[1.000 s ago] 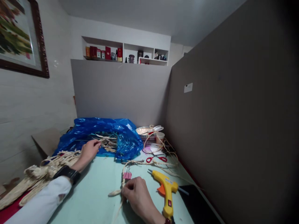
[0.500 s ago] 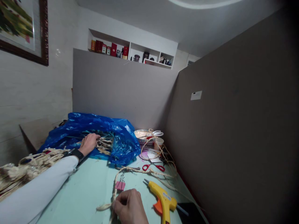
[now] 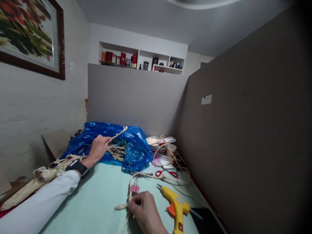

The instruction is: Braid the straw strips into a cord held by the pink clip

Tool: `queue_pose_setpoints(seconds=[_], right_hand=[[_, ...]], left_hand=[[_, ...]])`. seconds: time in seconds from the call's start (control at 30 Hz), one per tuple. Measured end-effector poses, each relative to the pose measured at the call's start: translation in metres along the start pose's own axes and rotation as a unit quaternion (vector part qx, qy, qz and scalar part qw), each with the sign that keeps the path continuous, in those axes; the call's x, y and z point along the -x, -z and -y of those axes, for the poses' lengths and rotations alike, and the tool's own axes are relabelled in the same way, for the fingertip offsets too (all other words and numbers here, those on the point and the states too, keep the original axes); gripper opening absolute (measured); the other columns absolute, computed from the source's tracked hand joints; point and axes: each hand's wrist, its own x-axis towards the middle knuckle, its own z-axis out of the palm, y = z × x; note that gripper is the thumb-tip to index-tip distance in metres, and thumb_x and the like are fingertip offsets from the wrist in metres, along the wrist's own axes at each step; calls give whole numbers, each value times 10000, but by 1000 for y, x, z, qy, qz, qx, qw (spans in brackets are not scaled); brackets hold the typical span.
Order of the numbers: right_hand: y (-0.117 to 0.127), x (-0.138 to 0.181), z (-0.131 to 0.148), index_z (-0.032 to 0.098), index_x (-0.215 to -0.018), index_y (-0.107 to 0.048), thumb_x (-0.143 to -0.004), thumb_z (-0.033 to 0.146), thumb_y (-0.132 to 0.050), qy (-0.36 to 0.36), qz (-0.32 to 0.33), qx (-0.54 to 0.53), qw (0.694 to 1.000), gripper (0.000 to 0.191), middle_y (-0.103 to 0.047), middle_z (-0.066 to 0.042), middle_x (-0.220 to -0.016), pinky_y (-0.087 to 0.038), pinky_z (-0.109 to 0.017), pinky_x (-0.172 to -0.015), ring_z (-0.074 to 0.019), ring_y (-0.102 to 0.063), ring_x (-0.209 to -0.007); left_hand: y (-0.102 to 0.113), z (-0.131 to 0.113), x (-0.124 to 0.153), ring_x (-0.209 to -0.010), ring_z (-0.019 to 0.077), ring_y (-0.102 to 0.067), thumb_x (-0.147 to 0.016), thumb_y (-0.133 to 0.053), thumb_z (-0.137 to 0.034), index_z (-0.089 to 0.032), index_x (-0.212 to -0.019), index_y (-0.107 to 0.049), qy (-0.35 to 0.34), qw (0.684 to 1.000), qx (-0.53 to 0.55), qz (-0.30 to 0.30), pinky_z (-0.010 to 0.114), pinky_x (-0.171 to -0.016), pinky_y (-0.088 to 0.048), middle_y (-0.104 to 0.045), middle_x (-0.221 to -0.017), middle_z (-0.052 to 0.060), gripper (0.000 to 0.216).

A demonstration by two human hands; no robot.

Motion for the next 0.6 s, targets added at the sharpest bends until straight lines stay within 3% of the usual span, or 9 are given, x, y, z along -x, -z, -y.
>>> queue_pose_setpoints(seconds=[0.07,0.17,0.27,0.43,0.5,0.6], right_hand=[[1,1,1,108,-542,-715,-643,51,-505,2,-2,0,1000,240,-561,-26,-492,-301,-219,-535,-128,-499,-567],[2,3,2,106,-546,-720,-652,53,-508,5,-5,-1,1000,243,-573,-29,-493,-300,-219,-535,-127,-497,-561],[2,3,1,109,-561,-731,-665,55,-506,11,-4,-6,1000,254,-599,-32,-509,-315,-213,-547,-126,-517,-560],[2,2,-1,109,-585,-745,-669,61,-514,16,7,-26,1000,250,-562,-10,-484,-314,-204,-537,-114,-487,-540],[3,2,-2,110,-590,-744,-674,69,-520,12,9,-29,999,243,-543,0,-477,-302,-204,-526,-108,-461,-529],[4,2,-2,110,-584,-736,-682,78,-530,7,12,-32,999,230,-507,13,-464,-284,-206,-515,-98,-415,-512]], left_hand=[[5,-17,8,-640,159,-575,-852,-501,-361,-187,-908,-653,9,996,90,24,282,-644,-443,-625,-703,5,238],[8,-36,29,-382,67,-355,-811,-485,-464,-164,-944,-592,47,969,229,81,220,-413,-271,-552,-623,-40,345],[5,-44,58,-349,29,-176,-780,-544,-491,-167,-914,-550,92,927,335,143,191,-366,-163,-441,-538,-97,350],[-1,-42,101,-361,45,-63,-808,-574,-451,-191,-787,-535,156,854,450,210,177,-347,-114,-151,-392,-164,264],[-1,-43,113,-362,39,-71,-814,-598,-413,-185,-750,-537,173,831,478,228,174,-354,-125,-169,-389,-158,245],[1,-47,127,-397,42,-314,-777,-668,-357,-169,-758,-559,187,803,510,246,164,-416,-283,-418,-450,-89,218]])
